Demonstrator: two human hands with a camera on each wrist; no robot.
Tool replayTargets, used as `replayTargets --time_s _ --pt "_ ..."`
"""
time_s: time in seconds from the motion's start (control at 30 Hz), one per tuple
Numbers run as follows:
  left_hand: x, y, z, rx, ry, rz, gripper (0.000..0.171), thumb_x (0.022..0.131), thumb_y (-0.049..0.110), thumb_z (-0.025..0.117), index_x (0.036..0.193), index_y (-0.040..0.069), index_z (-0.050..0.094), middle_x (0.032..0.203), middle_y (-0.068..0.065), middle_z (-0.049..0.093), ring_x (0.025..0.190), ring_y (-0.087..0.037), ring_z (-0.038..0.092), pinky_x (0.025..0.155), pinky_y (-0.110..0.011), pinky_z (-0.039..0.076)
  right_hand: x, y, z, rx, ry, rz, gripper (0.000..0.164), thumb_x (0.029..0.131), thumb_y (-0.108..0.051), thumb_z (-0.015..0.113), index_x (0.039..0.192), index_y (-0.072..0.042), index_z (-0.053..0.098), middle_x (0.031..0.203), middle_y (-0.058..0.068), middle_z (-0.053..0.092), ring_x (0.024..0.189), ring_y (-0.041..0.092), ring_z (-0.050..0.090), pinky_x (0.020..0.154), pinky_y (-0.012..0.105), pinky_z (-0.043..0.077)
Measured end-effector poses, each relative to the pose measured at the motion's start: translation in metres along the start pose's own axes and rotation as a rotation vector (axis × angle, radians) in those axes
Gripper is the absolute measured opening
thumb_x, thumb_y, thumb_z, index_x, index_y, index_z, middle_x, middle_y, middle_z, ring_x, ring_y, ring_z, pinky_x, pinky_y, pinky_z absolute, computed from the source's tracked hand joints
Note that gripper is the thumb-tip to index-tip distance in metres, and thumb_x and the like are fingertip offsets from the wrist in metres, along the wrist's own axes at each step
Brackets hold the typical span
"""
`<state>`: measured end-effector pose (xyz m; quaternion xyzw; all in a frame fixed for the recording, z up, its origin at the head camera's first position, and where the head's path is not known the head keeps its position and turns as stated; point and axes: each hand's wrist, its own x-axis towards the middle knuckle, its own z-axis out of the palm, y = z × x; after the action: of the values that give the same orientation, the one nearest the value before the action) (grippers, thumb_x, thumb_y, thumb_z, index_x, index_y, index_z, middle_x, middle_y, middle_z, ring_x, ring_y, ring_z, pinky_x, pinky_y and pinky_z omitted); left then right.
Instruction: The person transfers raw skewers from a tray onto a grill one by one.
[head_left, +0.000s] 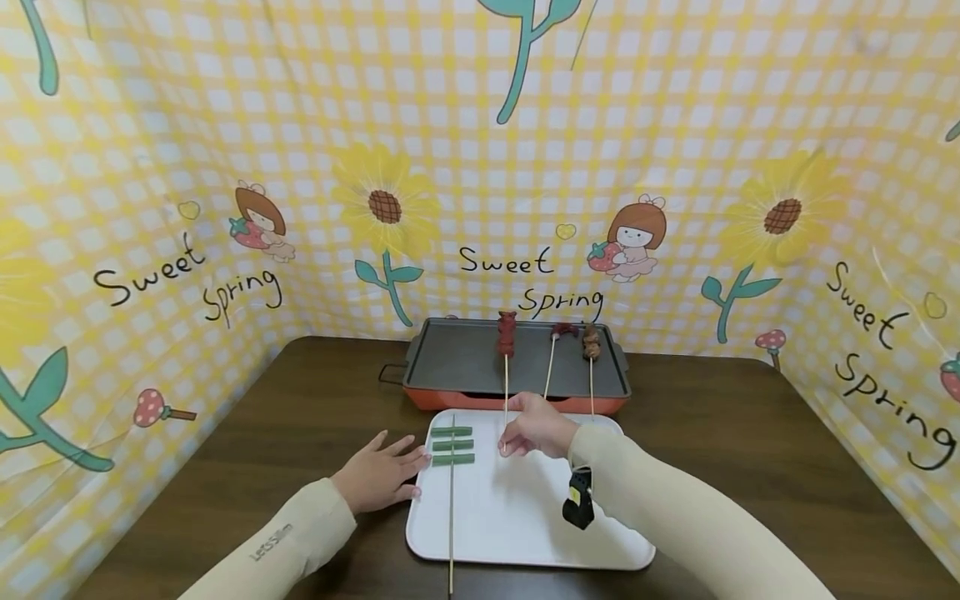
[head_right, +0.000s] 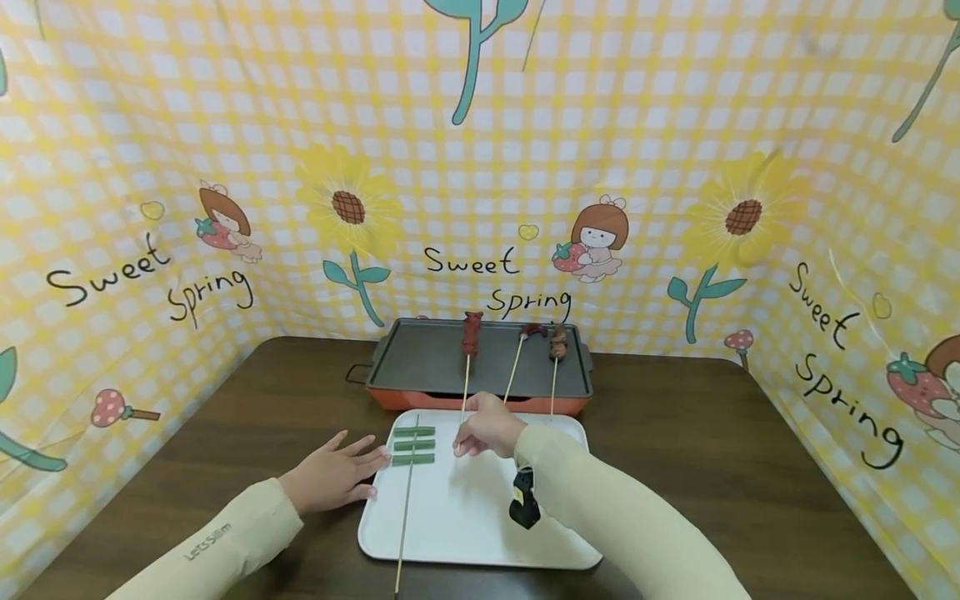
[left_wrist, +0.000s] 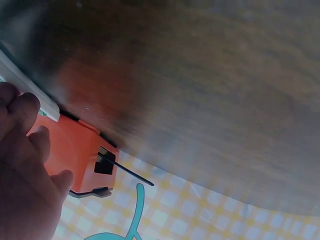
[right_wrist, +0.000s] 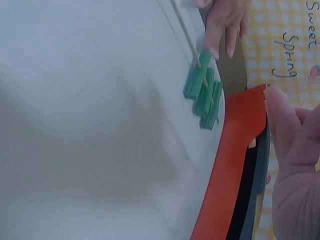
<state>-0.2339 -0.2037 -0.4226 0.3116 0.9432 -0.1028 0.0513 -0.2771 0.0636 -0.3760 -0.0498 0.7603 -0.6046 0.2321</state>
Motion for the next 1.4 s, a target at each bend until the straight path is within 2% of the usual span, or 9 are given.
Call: replayTargets --time_s 0.13,0.37,0.67,0.77,0.9,1.0,1.23,1.3,1.4 --pt "0.001 0.000 0.001 -0.001 -0.006 -0.007 0.054 0.094 0.044 0.054 0.140 0.014 0.052 0.142 -0.002 0.050 0.136 -0.026 0.037 0.108 -0.055 0.026 0.011 0.001 -0.005 -0.038 0.027 0.012 0.045 0.087 0.014 0.056 0.128 0.012 0.037 0.073 0.015 0.066 0.050 0.012 0.060 0.044 0.019 0.040" --pt "0.004 -0.002 0.005 -0.005 0.007 -0.005 0.055 0.094 0.043 0.054 0.140 0.013 0.052 0.142 -0.003 0.050 0.136 -0.026 0.038 0.108 -0.056 0.025 0.019 -0.002 -0.012 0.012 0.067 0.036 0.048 0.085 0.015 0.054 0.130 0.012 0.037 0.068 0.012 0.064 0.047 0.010 0.058 0.043 0.017 0.036" --pt "0.004 -0.002 0.006 -0.007 -0.009 -0.017 0.054 0.094 0.044 0.054 0.140 0.015 0.052 0.142 -0.001 0.050 0.137 -0.025 0.037 0.109 -0.055 0.024 0.023 -0.005 -0.016 0.013 0.052 0.041 0.044 0.085 0.014 0.054 0.126 0.012 0.039 0.068 0.012 0.062 0.046 0.010 0.056 0.044 0.018 0.042" --pt "0.003 -0.002 0.005 -0.003 -0.014 -0.014 0.054 0.094 0.044 0.053 0.140 0.015 0.052 0.142 -0.001 0.050 0.137 -0.025 0.037 0.108 -0.055 0.025 0.024 -0.006 -0.017 -0.001 0.055 0.037 0.033 0.086 0.013 0.054 0.117 0.011 0.044 0.066 0.011 0.062 0.046 0.009 0.056 0.043 0.017 0.042" --pt "0.004 -0.003 0.006 0.003 -0.015 -0.013 0.054 0.094 0.044 0.053 0.140 0.016 0.052 0.142 -0.001 0.050 0.137 -0.025 0.037 0.108 -0.056 0.025 0.026 -0.006 -0.017 -0.023 0.057 0.041 0.010 0.086 0.012 0.055 0.091 0.005 0.049 0.062 0.009 0.062 0.045 0.009 0.056 0.042 0.017 0.037" --pt "0.005 -0.003 0.006 0.011 -0.014 -0.015 0.055 0.094 0.045 0.053 0.140 0.016 0.052 0.142 -0.001 0.050 0.137 -0.025 0.037 0.108 -0.056 0.024 0.028 -0.005 -0.017 -0.023 0.057 0.049 0.014 0.086 0.012 0.055 0.083 0.001 0.049 0.061 0.009 0.061 0.045 0.008 0.056 0.042 0.017 0.034" --pt "0.005 -0.001 0.004 0.012 -0.012 -0.007 0.055 0.094 0.045 0.053 0.140 0.015 0.052 0.142 -0.001 0.050 0.137 -0.024 0.037 0.108 -0.055 0.025 0.029 -0.003 -0.016 0.006 0.091 0.062 0.009 0.087 0.010 0.055 0.086 0.002 0.051 0.062 0.009 0.061 0.044 0.008 0.054 0.043 0.017 0.037" --pt "0.004 -0.001 0.003 0.010 -0.020 -0.011 0.055 0.094 0.044 0.053 0.140 0.015 0.052 0.142 -0.001 0.050 0.137 -0.024 0.037 0.108 -0.055 0.025 0.029 -0.002 -0.017 0.004 0.099 0.062 0.005 0.087 0.010 0.055 0.090 0.007 0.053 0.062 0.010 0.060 0.044 0.009 0.054 0.043 0.017 0.039" --pt "0.004 -0.001 0.002 0.017 -0.029 -0.013 0.055 0.094 0.045 0.052 0.140 0.016 0.052 0.142 -0.001 0.050 0.137 -0.024 0.037 0.108 -0.055 0.025 0.027 -0.002 -0.019 -0.019 0.111 0.070 0.019 0.087 0.010 0.054 0.105 0.014 0.054 0.063 0.010 0.059 0.045 0.009 0.054 0.044 0.017 0.042"
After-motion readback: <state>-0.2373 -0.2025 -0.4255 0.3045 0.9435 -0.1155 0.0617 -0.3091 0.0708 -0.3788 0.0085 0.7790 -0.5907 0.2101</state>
